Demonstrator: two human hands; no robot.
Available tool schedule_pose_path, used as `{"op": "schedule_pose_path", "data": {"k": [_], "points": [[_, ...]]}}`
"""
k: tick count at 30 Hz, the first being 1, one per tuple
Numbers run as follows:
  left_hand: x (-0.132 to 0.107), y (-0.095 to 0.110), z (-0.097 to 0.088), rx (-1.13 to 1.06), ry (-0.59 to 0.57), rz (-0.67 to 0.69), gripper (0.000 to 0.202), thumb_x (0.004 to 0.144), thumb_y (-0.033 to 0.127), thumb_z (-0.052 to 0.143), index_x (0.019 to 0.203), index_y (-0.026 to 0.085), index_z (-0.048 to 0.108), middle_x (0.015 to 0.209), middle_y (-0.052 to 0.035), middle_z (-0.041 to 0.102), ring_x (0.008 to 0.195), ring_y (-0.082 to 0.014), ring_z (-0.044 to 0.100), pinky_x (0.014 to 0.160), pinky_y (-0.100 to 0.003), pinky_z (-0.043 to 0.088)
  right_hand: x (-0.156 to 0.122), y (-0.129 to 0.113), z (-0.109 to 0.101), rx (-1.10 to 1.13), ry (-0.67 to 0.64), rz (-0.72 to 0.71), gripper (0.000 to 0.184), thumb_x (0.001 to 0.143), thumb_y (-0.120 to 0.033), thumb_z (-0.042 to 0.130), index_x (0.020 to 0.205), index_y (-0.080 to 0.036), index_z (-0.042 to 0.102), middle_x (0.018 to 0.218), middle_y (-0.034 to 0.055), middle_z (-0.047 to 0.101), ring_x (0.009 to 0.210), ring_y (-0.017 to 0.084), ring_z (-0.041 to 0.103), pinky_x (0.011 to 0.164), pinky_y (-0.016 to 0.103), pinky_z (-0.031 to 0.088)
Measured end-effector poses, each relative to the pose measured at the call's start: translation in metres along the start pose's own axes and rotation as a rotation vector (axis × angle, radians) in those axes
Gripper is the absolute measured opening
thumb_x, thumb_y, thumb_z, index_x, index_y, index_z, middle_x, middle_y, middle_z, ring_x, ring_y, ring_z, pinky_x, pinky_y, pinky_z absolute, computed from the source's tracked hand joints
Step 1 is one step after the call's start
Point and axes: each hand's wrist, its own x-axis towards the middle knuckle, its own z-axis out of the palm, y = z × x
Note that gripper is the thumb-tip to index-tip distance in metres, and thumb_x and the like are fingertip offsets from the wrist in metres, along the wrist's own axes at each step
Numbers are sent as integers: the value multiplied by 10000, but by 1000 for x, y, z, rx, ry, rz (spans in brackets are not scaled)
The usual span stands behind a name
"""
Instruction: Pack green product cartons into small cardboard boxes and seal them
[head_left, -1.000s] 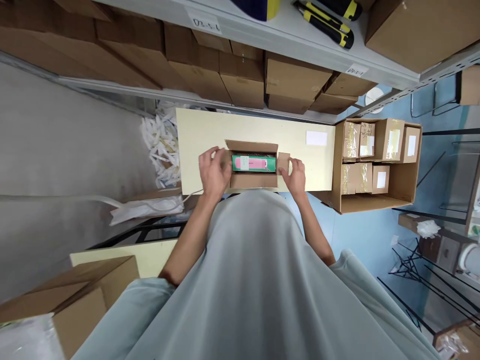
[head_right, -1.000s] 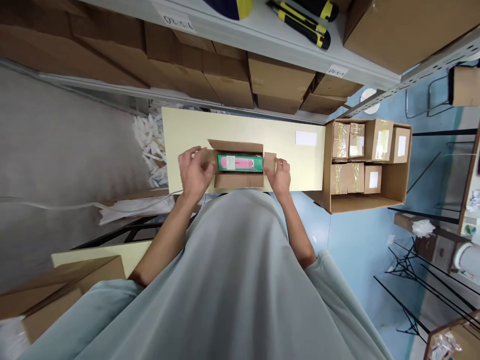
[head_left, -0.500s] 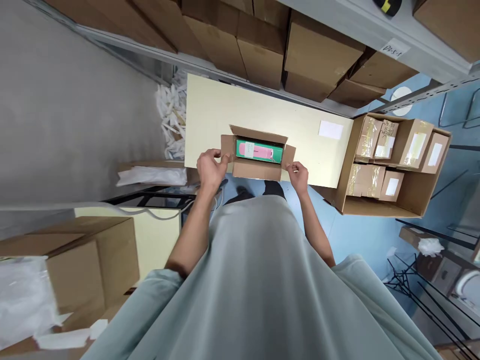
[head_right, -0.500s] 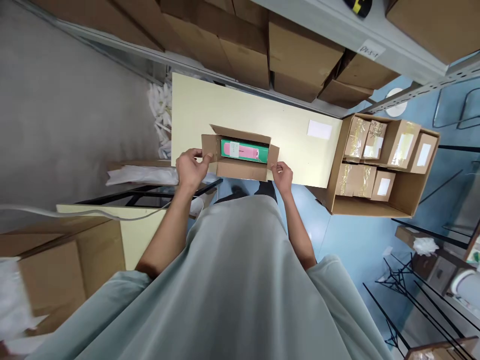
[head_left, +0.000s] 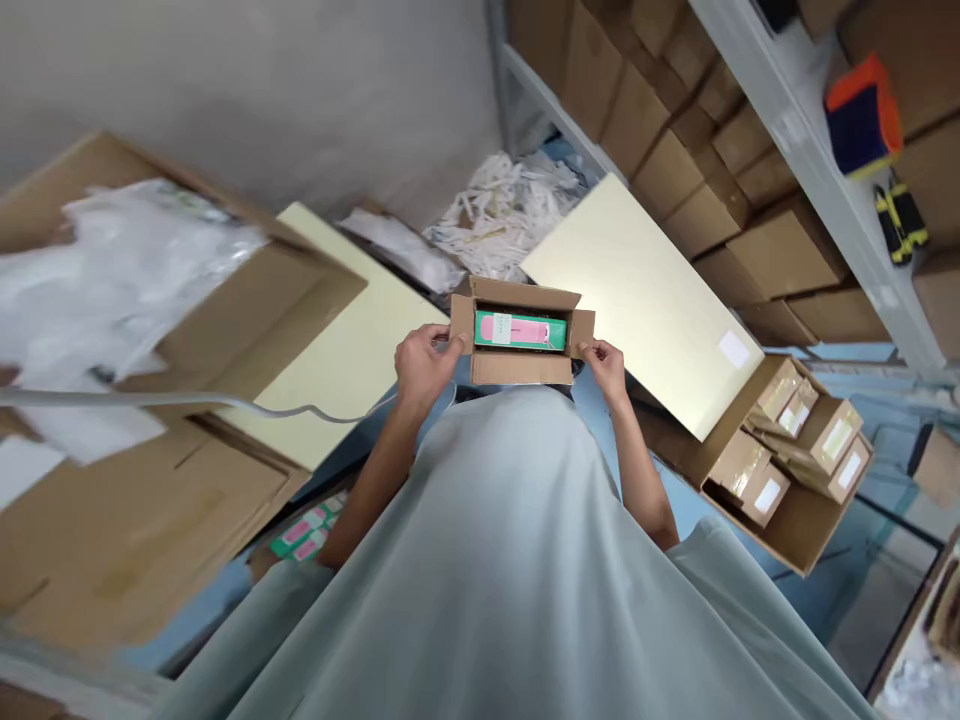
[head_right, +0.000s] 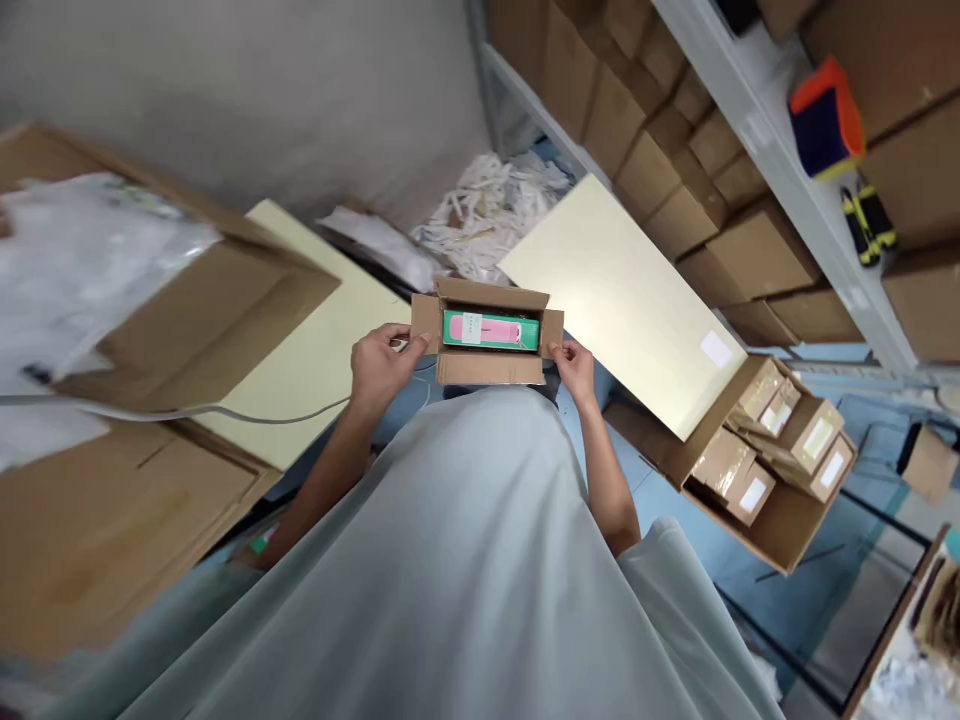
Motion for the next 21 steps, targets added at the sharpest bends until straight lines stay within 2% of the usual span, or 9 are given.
{"op": "schedule_pose_path", "data": {"k": [6, 10, 13, 16, 19, 21], "points": [[-49, -101, -93, -76, 223, -176, 195, 916, 437, 748, 955, 247, 777, 1134, -111, 880, 1104, -348, 802, 1057, -465, 621, -8, -58, 135, -135, -209, -147, 481, 856, -731, 684, 776, -262, 607, 713, -6, 612, 721, 190, 532, 701, 322, 476], [-77, -153, -136, -155, 345, -344, 175, 926, 419, 742, 934, 245, 761, 1097, -114, 879, 1034, -330, 805, 967, -428, 616, -15, -96, 218, -253, -389, -228, 508, 853, -767, 639, 778, -265, 601, 714, -13, 608, 726, 187, 549, 712, 312, 479], [-90, -184, -152, -234, 439, -434, 189, 946, 424, 708, 943, 240, 754, 1043, -110, 869, 989, -309, 803, 938, -404, 605, -17, -119, 268, -326, -501, -286, 528, 851, -786, 622, 778, -264, 603, 716, -9, 634, 730, 189, 582, 730, 311, 490], [-93, -206, -156, -319, 505, -500, 197, 940, 420, 694, 934, 230, 745, 1003, -115, 854, 946, -294, 794, 914, -387, 594, -14, -137, 308, -383, -559, -321, 524, 850, -778, 648, 749, -266, 595, 687, -16, 638, 709, 183, 600, 715, 298, 485], [-89, -221, -157, -393, 535, -557, 172, 917, 406, 706, 872, 239, 714, 983, -114, 849, 932, -294, 793, 896, -382, 590, -11, -151, 338, -434, -575, -340, 513, 863, -764, 676, 763, -265, 611, 677, -23, 649, 707, 189, 634, 700, 285, 492], [-87, -227, -160, -418, 520, -587, 159, 913, 391, 713, 842, 250, 697, 950, -100, 840, 950, -300, 796, 899, -384, 597, -9, -160, 350, -477, -585, -345, 496, 878, -746, 686, 777, -264, 624, 686, -14, 677, 723, 202, 671, 713, 290, 516]]}}
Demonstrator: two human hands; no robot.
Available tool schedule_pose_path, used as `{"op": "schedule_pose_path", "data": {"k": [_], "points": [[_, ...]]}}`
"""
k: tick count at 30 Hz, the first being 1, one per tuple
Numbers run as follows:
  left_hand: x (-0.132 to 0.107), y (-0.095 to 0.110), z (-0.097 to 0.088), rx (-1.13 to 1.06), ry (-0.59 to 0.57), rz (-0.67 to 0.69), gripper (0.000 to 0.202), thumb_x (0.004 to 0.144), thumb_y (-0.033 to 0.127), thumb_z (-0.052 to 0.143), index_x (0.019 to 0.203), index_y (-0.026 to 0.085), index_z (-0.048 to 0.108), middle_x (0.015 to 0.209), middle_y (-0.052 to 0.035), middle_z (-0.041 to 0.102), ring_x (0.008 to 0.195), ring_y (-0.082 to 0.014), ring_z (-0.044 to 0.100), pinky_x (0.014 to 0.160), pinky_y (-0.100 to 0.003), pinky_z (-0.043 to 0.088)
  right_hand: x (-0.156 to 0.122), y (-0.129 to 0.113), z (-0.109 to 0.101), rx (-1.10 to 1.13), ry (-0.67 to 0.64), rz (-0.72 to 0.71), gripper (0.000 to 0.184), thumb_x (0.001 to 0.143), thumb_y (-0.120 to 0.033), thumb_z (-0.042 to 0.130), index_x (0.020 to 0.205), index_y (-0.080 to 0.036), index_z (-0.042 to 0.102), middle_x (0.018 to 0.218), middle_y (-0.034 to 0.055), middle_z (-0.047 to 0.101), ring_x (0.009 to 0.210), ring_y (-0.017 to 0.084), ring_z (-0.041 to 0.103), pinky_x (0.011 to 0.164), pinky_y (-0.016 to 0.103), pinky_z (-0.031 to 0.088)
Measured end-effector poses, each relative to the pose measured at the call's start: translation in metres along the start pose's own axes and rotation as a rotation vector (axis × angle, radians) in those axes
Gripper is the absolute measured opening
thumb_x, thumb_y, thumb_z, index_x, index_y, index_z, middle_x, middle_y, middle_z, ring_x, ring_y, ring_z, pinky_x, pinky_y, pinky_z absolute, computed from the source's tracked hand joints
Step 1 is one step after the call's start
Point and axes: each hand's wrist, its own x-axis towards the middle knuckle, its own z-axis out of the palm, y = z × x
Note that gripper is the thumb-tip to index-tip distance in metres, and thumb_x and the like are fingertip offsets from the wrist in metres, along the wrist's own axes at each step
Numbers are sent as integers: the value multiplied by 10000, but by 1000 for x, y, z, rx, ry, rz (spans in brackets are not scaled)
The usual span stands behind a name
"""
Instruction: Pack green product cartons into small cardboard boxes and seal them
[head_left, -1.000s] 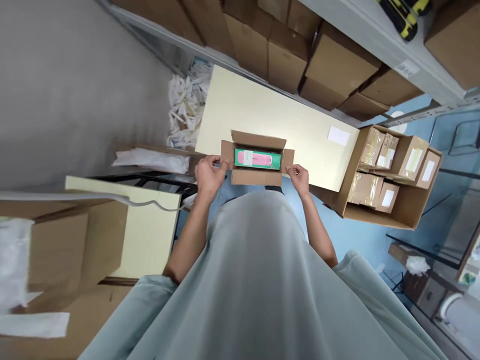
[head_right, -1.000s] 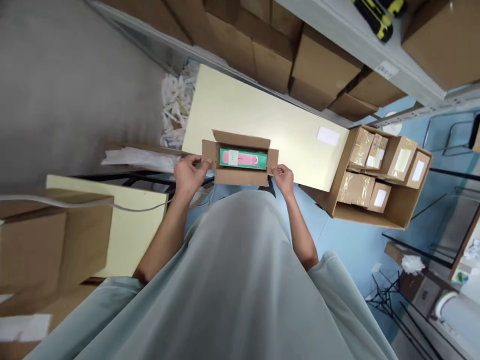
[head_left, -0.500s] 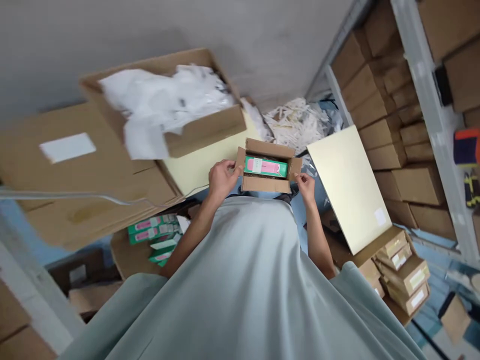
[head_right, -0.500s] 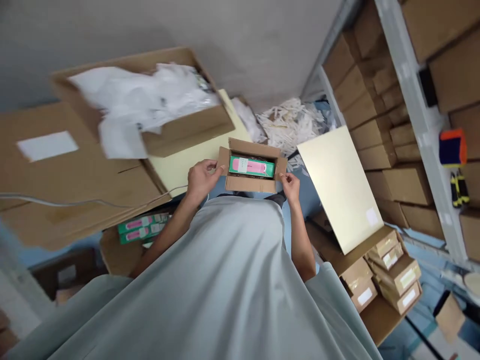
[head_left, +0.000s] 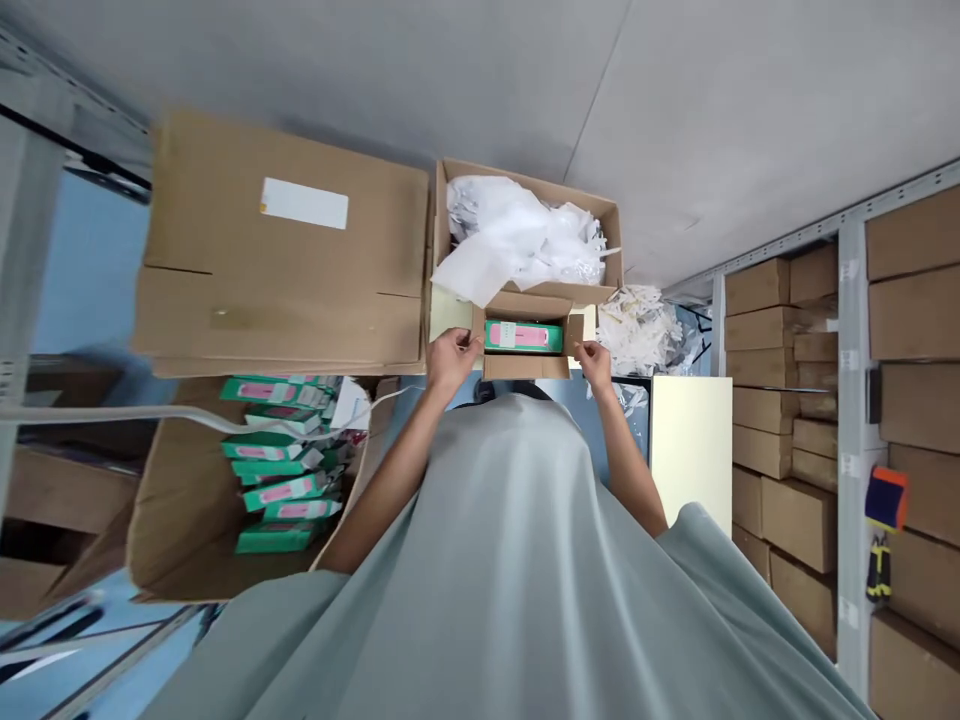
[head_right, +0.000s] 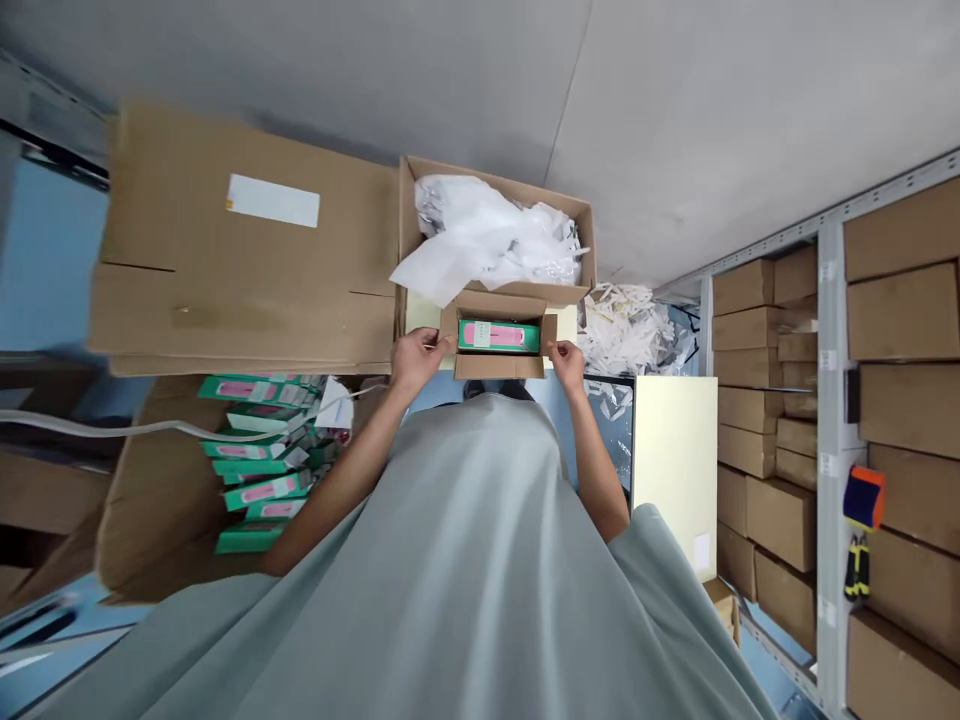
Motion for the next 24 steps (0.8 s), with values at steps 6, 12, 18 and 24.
{"op": "schedule_pose_path", "data": {"k": [6, 12, 18, 24], "points": [[8, 19, -19, -50, 209, 92, 591, 889, 374, 831, 1452, 234, 720, 1437, -166, 760, 1130, -310, 793, 1017, -440, 647, 14, -28, -15, -271, 36, -193, 341, 991, -584, 680, 928, -249, 698, 920, 84, 815, 884, 261, 746, 899, 381, 590], [48, 75, -31, 88, 148, 418, 763, 890, 271, 831, 1635, 295, 672, 1650, -158, 625, 1508, -419, 621, 1294, -540, 532, 44, -81, -23, -339, -10, -501, 355, 1136, -522, 594, 1220, -222, 763, 1134, 133, 823, 1009, 290, 763, 1021, 423, 615], [94, 114, -22, 145, 170, 422, 504, 942, 210, 707, 1438, 257, 788, 1397, -129, 733, 1385, -393, 653, 1285, -523, 513, 87, -139, 4, -399, -183, -672, 454, 1175, -494, 627, 1516, -205, 708, 1258, 136, 807, 1162, 298, 775, 1149, 420, 608], [113, 135, -12, 161, 172, 433, 211, 986, 204, 656, 1140, 221, 799, 1276, -126, 770, 1301, -364, 696, 1236, -497, 543, 134, -193, 60, -598, -351, -577, 848, 1046, -349, 839, 1766, -92, 474, 1217, 163, 837, 1065, 321, 791, 1039, 459, 632]]}}
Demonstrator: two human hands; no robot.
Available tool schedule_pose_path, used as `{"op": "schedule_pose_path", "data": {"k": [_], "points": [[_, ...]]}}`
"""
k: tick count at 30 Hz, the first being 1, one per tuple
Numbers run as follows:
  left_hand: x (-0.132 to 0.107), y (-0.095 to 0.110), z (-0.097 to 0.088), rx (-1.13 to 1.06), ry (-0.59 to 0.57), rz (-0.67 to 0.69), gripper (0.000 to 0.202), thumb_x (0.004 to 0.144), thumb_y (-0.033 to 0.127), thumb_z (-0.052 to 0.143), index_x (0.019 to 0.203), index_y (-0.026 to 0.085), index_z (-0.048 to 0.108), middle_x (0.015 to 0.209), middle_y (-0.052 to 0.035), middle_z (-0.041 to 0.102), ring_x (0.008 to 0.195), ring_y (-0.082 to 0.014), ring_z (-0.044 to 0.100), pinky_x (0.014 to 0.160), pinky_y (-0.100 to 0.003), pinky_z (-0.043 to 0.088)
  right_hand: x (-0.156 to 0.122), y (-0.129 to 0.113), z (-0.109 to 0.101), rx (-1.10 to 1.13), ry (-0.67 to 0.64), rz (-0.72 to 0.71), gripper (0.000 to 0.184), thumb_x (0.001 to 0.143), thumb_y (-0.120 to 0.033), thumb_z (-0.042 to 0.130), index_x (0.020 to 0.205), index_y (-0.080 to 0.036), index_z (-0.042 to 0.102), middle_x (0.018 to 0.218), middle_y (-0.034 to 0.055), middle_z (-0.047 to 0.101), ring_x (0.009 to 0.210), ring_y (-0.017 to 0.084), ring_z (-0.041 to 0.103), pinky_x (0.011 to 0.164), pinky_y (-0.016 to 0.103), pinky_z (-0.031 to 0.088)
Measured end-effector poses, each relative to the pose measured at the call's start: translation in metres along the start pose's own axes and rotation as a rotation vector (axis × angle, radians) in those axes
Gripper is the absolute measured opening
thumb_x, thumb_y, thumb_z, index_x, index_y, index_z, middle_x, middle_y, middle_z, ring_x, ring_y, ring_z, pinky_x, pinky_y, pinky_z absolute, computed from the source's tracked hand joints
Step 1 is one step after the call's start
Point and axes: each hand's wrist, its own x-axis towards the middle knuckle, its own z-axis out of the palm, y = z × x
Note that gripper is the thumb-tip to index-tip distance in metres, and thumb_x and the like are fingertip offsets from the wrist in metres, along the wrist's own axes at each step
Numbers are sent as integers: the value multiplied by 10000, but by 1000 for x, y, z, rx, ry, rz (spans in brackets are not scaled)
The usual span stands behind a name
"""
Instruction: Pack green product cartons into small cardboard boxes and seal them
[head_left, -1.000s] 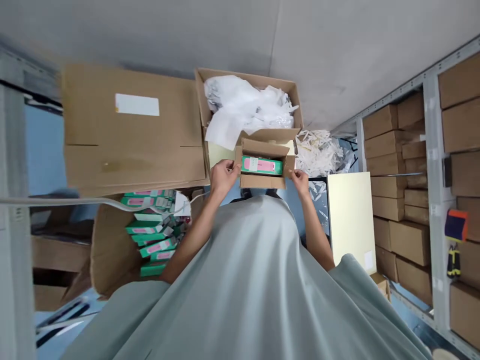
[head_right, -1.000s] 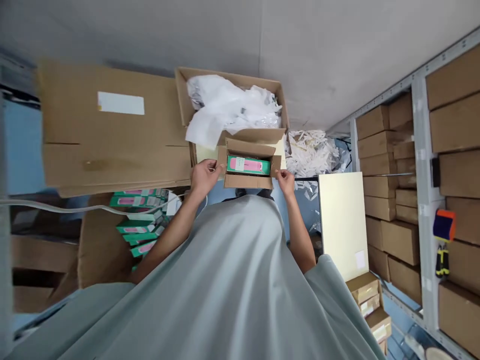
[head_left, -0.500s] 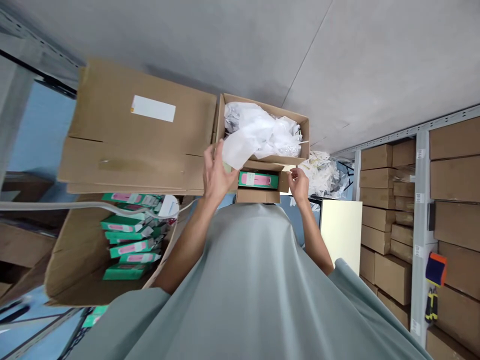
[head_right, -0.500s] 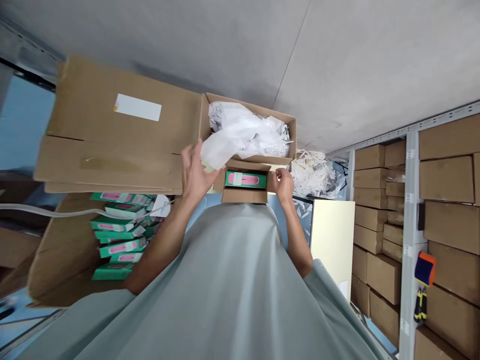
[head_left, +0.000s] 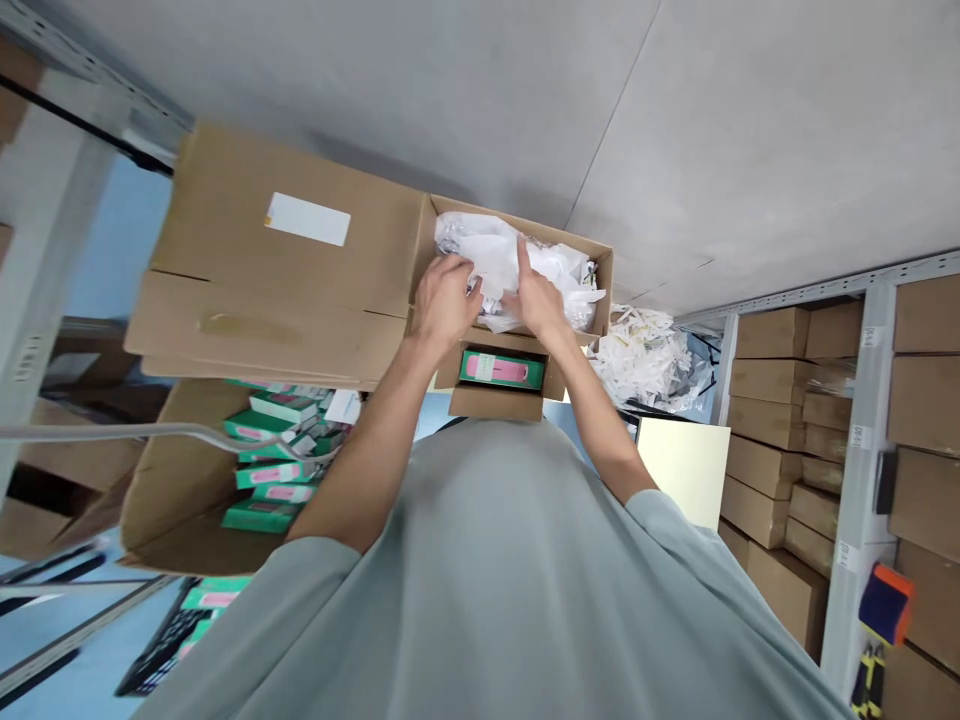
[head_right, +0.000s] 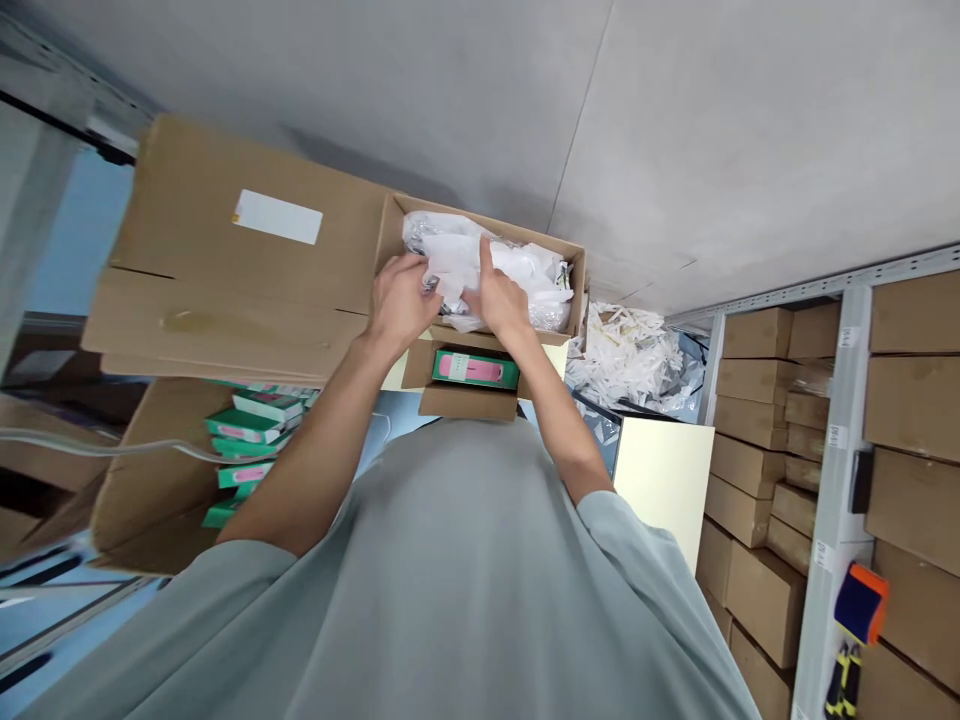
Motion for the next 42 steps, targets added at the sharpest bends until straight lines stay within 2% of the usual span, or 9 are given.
{"op": "schedule_pose_path", "data": {"k": [6, 9, 12, 19, 23, 27, 32, 38, 42], "points": [[-8, 12, -18, -78, 110, 22, 223, 875, 134, 762, 1082, 214, 791, 1560, -128, 686, 1445, -336, 673, 1304, -508, 514, 14, -16, -15, 42, -27, -137, 420, 1050, -82, 636, 1456, -132, 729, 1224, 101, 852, 1091, 250, 734, 1043, 383, 585], [-16, 22, -33, -235, 140, 100, 194, 860, 182, 790, 1048, 229, 781, 1608, -91, 691, 1510, -325, 668, 1293, -502, 537, -3, -24, -32, 163, -26, -271, 355, 1067, -162, 671, 1408, -178, 767, 1265, 68, 855, 1104, 247, 729, 1035, 349, 579], [-17, 33, -44, -381, 150, 86, 162, 924, 252, 747, 1085, 245, 768, 1344, -47, 817, 1313, -274, 776, 1167, -458, 617, -16, -29, -47, 259, 0, -353, 354, 1101, -187, 636, 1434, -177, 756, 1272, 55, 851, 1071, 225, 723, 1022, 327, 585], [11, 31, -60, -410, 299, -27, 218, 1052, 408, 770, 1072, 202, 700, 1128, -20, 817, 1124, -176, 756, 1038, -409, 604, -19, 3, -51, 282, 139, -244, 420, 1156, -510, 679, 1426, -194, 738, 1006, 15, 768, 903, 207, 714, 1051, 384, 616], [4, 31, -73, -756, 367, -38, 373, 932, 442, 926, 991, 201, 647, 1024, 6, 758, 1017, -171, 756, 911, -374, 633, -37, 23, -56, 421, 224, -225, 541, 1170, -672, 573, 1297, -186, 774, 1163, 65, 789, 1085, 232, 755, 1091, 406, 634], [-34, 48, -83, -1224, 291, -265, 468, 738, 313, 1045, 1001, 241, 665, 1115, -1, 802, 1097, -205, 764, 898, -353, 671, -87, 21, -63, 610, 278, -246, 631, 1137, -770, 598, 1373, -214, 783, 1323, 96, 797, 1253, 272, 762, 1105, 421, 659], [-90, 59, -63, -1415, 49, -581, 286, 724, 236, 918, 934, 242, 723, 957, -8, 810, 1017, -221, 799, 829, -310, 676, -153, 9, -26, 634, 192, -234, 902, 924, -765, 910, 1632, -266, 657, 1594, 151, 710, 1383, 322, 734, 1149, 446, 655], [-137, 35, -16, -1283, -128, -808, 354, 643, 296, 929, 950, 210, 777, 1006, -59, 849, 970, -248, 806, 880, -381, 719, -184, 28, 33, 465, 139, -129, 263, 1110, -471, 712, 1105, -220, 788, 1082, 71, 817, 1066, 273, 776, 993, 391, 659], [-145, 7, 6, -964, -161, -809, 350, 665, 309, 851, 996, 207, 799, 1143, -88, 880, 1157, -324, 826, 1031, -460, 716, -182, 40, 41, 168, -15, -24, 151, 1102, -276, 662, 1174, -224, 784, 1175, 85, 831, 1100, 283, 778, 976, 367, 649]]}}
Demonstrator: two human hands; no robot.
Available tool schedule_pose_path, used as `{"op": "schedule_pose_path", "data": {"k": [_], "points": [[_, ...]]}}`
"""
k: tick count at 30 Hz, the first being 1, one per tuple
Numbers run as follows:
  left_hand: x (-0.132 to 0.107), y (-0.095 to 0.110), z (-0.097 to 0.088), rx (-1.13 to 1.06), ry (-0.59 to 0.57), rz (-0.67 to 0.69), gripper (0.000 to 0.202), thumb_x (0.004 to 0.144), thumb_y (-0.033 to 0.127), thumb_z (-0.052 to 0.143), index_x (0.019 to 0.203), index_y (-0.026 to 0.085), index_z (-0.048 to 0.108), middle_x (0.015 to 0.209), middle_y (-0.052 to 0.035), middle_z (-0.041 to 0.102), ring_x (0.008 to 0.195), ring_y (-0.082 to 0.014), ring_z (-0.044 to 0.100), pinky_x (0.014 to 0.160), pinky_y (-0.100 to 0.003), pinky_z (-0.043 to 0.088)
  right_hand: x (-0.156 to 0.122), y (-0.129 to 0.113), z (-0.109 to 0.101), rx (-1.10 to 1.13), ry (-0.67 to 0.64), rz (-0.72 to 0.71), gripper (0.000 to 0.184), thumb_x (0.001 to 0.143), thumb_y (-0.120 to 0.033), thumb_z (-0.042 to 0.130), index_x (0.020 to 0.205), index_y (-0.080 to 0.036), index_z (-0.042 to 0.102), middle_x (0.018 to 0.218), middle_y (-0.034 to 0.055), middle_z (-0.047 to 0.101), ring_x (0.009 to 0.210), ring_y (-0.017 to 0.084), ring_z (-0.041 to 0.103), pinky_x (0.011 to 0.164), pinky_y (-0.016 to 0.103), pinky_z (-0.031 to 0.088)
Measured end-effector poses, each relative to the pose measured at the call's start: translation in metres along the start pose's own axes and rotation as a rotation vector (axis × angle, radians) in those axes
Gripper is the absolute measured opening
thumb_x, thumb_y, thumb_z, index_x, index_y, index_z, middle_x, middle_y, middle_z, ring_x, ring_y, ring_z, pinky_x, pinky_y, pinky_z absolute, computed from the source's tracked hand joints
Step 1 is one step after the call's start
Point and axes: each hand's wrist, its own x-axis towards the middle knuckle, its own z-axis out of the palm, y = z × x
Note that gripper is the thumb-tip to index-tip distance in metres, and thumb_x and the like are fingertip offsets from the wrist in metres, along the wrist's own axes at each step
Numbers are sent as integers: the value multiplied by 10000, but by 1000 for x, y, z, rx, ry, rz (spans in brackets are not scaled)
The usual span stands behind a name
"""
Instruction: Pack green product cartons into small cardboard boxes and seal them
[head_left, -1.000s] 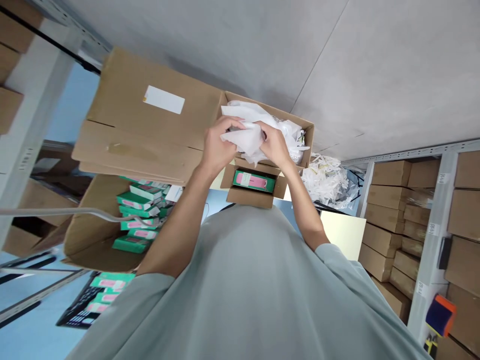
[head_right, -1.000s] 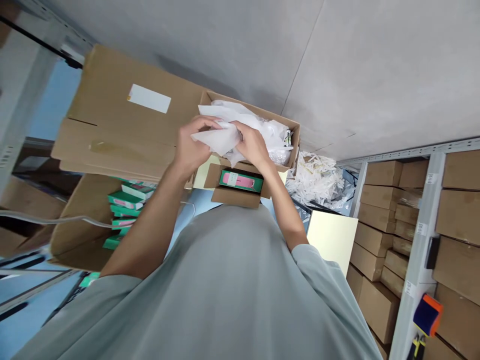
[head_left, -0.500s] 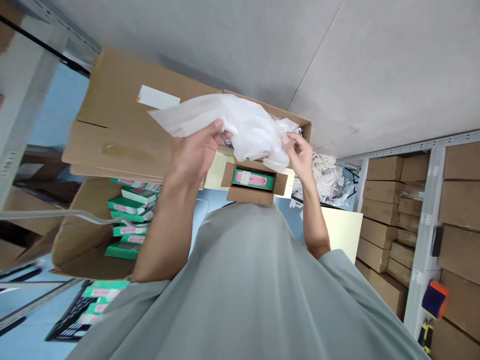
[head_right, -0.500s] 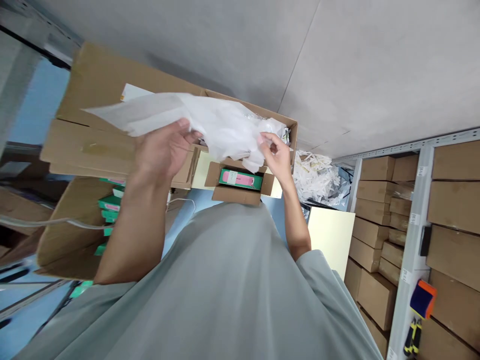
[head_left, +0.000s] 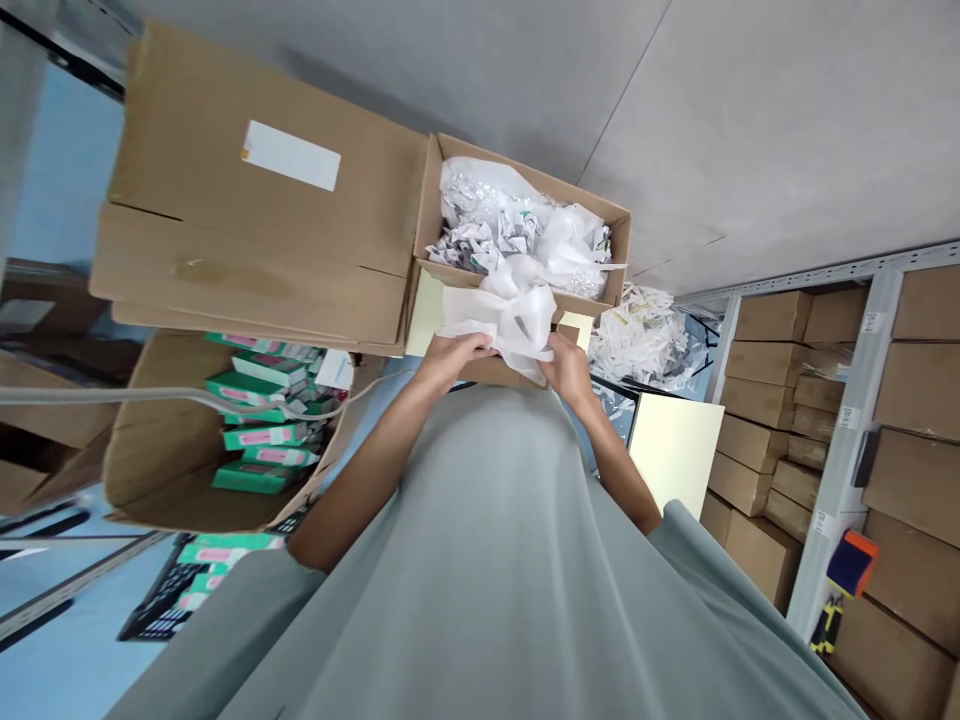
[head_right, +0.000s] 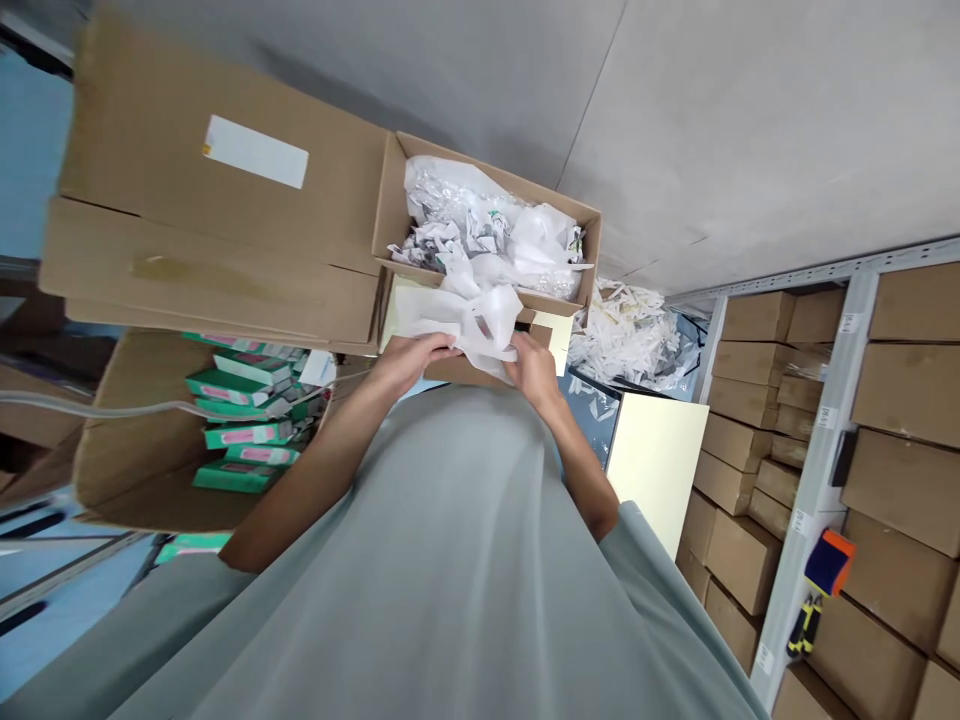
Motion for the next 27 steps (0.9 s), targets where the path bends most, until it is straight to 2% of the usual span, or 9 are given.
{"op": "schedule_pose_path", "data": {"k": [4, 7, 9, 12, 14, 16, 19, 22, 27], "points": [[22, -14, -10, 591, 128, 41, 289, 724, 273, 824, 1007, 215, 820, 1172, -128, 895, 1288, -408, 816, 1131, -502, 663, 11, -3, 6, -299, -219, 145, 332, 1043, -126, 652, 1341, -221, 763, 1338, 114, 836, 1131, 302, 799, 1022, 388, 648], [27, -18, -12, 785, 198, 69, 251, 770, 270, 829, 1009, 191, 823, 1140, -191, 889, 1275, -453, 817, 1109, -528, 666, 15, -12, 6, -386, -304, 178, 354, 1034, -117, 647, 1358, -214, 753, 1374, 136, 831, 1110, 323, 806, 1024, 421, 652], [22, -18, -10, 667, 123, 82, 315, 805, 283, 803, 1095, 161, 816, 1160, -197, 882, 1185, -419, 842, 1004, -505, 709, 13, -19, 1, -332, -287, 97, 321, 1056, -175, 636, 1355, -225, 742, 1361, 129, 829, 1115, 326, 799, 1004, 420, 653], [9, -6, -4, 329, -53, 198, 446, 857, 361, 780, 1255, 159, 779, 1225, -145, 870, 1061, -322, 851, 858, -439, 738, 10, -30, -16, -164, -151, -94, 313, 1056, -251, 625, 1353, -221, 720, 1327, 126, 816, 1142, 318, 783, 987, 395, 643], [4, 12, 3, 209, -83, 356, 410, 846, 402, 812, 1189, 177, 791, 1180, -101, 869, 1046, -289, 841, 882, -415, 734, 16, -36, -31, -38, -2, -184, 306, 1049, -291, 626, 1330, -211, 715, 1305, 126, 811, 1169, 315, 774, 1016, 396, 635], [6, 38, 11, 192, -17, 533, 291, 823, 381, 829, 1044, 193, 802, 1091, -60, 864, 1075, -276, 829, 967, -397, 712, 33, -40, -48, 77, 156, -214, 292, 1047, -329, 619, 1295, -213, 721, 1264, 107, 815, 1176, 304, 771, 1050, 400, 630], [19, 81, 24, 256, 110, 695, 125, 809, 269, 765, 913, 205, 791, 999, -26, 851, 1071, -258, 812, 1000, -361, 678, 75, -37, -74, 171, 307, -175, 295, 1028, -352, 601, 1251, -211, 735, 1187, 71, 821, 1139, 290, 774, 1061, 404, 632], [32, 113, 31, 330, 164, 724, 136, 768, 166, 687, 862, 208, 777, 953, -20, 834, 996, -227, 792, 932, -314, 658, 119, -26, -95, 119, 318, -84, 297, 1024, -363, 588, 1221, -207, 747, 1118, 70, 822, 1114, 302, 774, 1085, 441, 635], [43, 126, 28, 263, 190, 671, 185, 718, 100, 633, 811, 213, 746, 875, -6, 782, 775, -161, 712, 731, -257, 601, 160, -7, -100, -141, 177, 95, 455, 1032, -312, 636, 1453, -150, 688, 1291, 181, 804, 1220, 371, 772, 1182, 563, 615]]}}
